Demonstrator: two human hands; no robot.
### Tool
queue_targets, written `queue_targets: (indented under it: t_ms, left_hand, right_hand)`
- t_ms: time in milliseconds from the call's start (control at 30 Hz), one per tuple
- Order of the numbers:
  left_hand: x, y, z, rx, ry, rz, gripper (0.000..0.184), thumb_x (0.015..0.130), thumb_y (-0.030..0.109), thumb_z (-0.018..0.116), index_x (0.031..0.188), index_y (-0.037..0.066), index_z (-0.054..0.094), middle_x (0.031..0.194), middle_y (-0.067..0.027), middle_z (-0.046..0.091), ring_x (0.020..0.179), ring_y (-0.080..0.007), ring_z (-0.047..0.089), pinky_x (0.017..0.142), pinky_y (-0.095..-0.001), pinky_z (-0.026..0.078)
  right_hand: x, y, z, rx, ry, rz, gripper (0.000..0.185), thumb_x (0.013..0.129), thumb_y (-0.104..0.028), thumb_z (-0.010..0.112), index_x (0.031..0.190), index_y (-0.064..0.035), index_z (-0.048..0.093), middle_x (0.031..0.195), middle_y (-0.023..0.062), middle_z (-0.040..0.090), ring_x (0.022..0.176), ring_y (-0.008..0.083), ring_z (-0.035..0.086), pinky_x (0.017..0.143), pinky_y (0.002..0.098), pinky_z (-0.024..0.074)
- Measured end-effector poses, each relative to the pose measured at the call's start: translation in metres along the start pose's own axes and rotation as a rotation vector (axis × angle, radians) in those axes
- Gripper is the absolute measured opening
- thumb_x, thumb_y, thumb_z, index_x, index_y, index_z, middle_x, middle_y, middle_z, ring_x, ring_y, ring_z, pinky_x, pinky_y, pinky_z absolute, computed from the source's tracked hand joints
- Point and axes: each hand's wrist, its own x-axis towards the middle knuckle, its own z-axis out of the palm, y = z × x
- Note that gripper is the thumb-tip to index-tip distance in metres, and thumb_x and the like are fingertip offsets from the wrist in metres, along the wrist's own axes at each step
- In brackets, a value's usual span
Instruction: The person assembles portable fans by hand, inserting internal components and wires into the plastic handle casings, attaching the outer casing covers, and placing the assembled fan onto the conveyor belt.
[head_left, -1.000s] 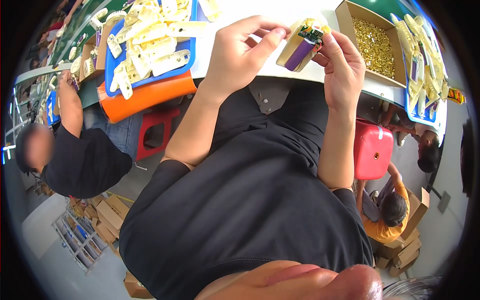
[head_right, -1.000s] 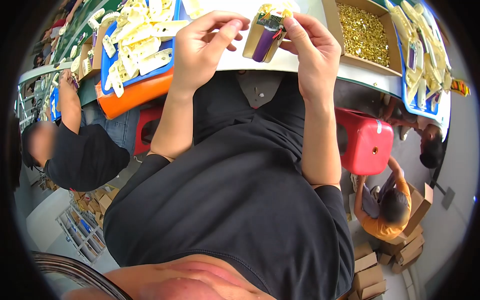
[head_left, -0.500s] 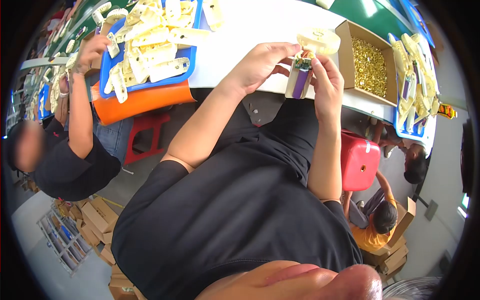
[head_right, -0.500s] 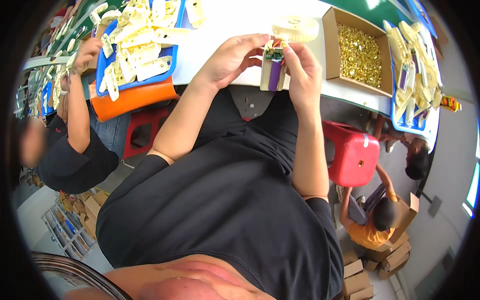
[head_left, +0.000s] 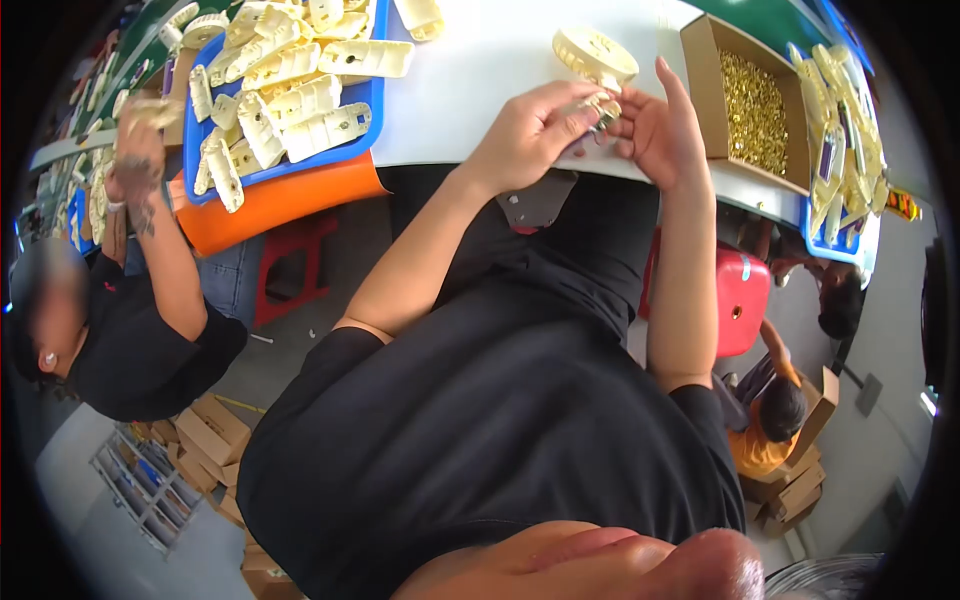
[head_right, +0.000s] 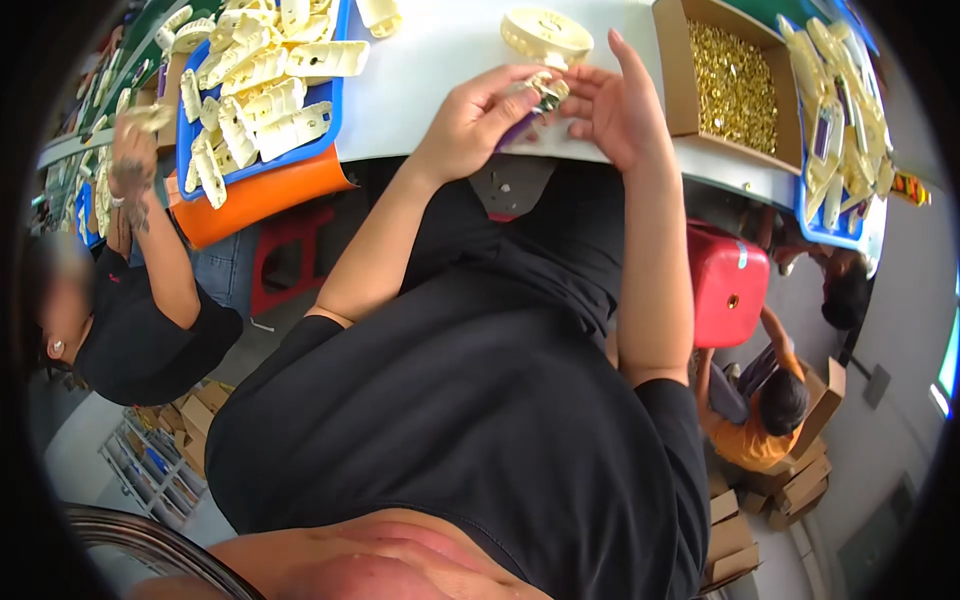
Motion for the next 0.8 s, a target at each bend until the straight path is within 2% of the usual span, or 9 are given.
queue_targets:
  t_ms: [133,167,267,333,400,533,567,700,800]
  left_hand:
    - [-0.01,0.01,-0.013,-0.032,-0.135,-0.008,0.034,0.108,0.021,0.057,0.136,0.003,0.062,0.107,-0.0044,0.07,0.08,-0.008,0.062,0.076,-0.0251,0.055]
    - [-0.011,0.013,-0.013,0.029,-0.14,0.006,0.035,0.108,0.025,0.052,0.132,0.001,0.063,0.103,-0.0062,0.071,0.079,-0.0091,0.063,0.073,-0.0251,0.054]
    - [-0.01,0.009,-0.017,-0.156,-0.019,-0.108,0.037,0.109,0.027,0.046,0.125,0.0,0.065,0.101,-0.0088,0.071,0.078,-0.0108,0.064,0.072,-0.0256,0.053]
    - [-0.008,0.006,-0.019,-0.168,0.046,-0.183,0.041,0.108,0.032,0.041,0.122,0.002,0.065,0.1,-0.0116,0.072,0.078,-0.0136,0.067,0.07,-0.027,0.055]
    - [-0.008,0.004,-0.023,-0.279,0.044,-0.231,0.043,0.108,0.033,0.04,0.124,0.002,0.064,0.101,-0.0122,0.072,0.078,-0.0149,0.068,0.07,-0.0277,0.056]
    - [-0.009,0.006,-0.02,-0.212,0.049,-0.216,0.049,0.11,0.038,0.038,0.125,0.0,0.063,0.103,-0.0139,0.072,0.079,-0.0165,0.07,0.069,-0.0293,0.059]
    - [-0.01,0.01,-0.017,-0.274,0.089,-0.235,0.035,0.105,0.029,0.042,0.112,0.001,0.063,0.096,-0.009,0.071,0.077,-0.0129,0.067,0.066,-0.0267,0.053]
    - [-0.009,0.003,-0.019,-0.295,-0.009,-0.138,0.031,0.108,0.024,0.046,0.12,0.001,0.062,0.102,-0.0095,0.071,0.078,-0.0131,0.068,0.066,-0.0291,0.057]
    - [-0.012,0.013,-0.014,-0.315,-0.044,-0.205,0.034,0.109,0.026,0.046,0.122,0.0,0.061,0.101,-0.0105,0.072,0.079,-0.014,0.069,0.068,-0.029,0.058]
  right_hand:
    - [0.02,-0.001,0.006,-0.081,0.152,-0.089,0.056,0.105,-0.049,0.054,0.128,0.0026,0.06,0.114,0.0122,0.072,0.097,0.0172,0.071,0.081,0.0334,0.059]
    - [0.027,0.003,0.0,-0.147,0.146,-0.243,0.054,0.104,-0.044,0.057,0.133,0.002,0.057,0.119,0.0118,0.071,0.102,0.0185,0.071,0.09,0.0348,0.0585]
    - [-0.006,-0.012,0.077,-0.169,0.291,-0.555,0.024,0.105,-0.02,0.058,0.118,0.0001,0.063,0.085,0.0031,0.068,0.06,0.0092,0.06,0.045,0.0217,0.045]
    - [-0.007,-0.026,0.056,-0.515,0.026,-0.712,0.041,0.102,-0.02,0.065,0.134,0.0042,0.058,0.109,0.0076,0.072,0.095,0.0123,0.069,0.075,0.0273,0.0567]
    - [-0.013,-0.023,0.066,-0.573,-0.109,-0.799,0.046,0.1,-0.018,0.069,0.136,0.0069,0.056,0.118,0.0092,0.071,0.107,0.0143,0.067,0.09,0.0283,0.0536]
    - [-0.019,-0.024,0.073,-0.676,-0.17,-0.68,0.047,0.099,-0.017,0.071,0.137,0.007,0.056,0.121,0.0087,0.069,0.11,0.0147,0.065,0.095,0.03,0.0521]
    - [-0.015,-0.026,0.066,-0.693,-0.18,-0.683,0.044,0.1,-0.018,0.071,0.134,0.0063,0.057,0.118,0.0075,0.07,0.107,0.0134,0.066,0.092,0.0287,0.0527]
    - [-0.021,-0.04,0.069,-0.675,-0.162,-0.591,0.036,0.102,-0.019,0.067,0.129,0.0043,0.061,0.111,0.0058,0.071,0.091,0.0085,0.067,0.076,0.0221,0.0541]
    - [-0.003,-0.036,0.062,-0.674,-0.133,-0.643,0.038,0.103,-0.02,0.066,0.131,0.0052,0.06,0.112,0.0061,0.071,0.095,0.0104,0.067,0.082,0.0251,0.0545]
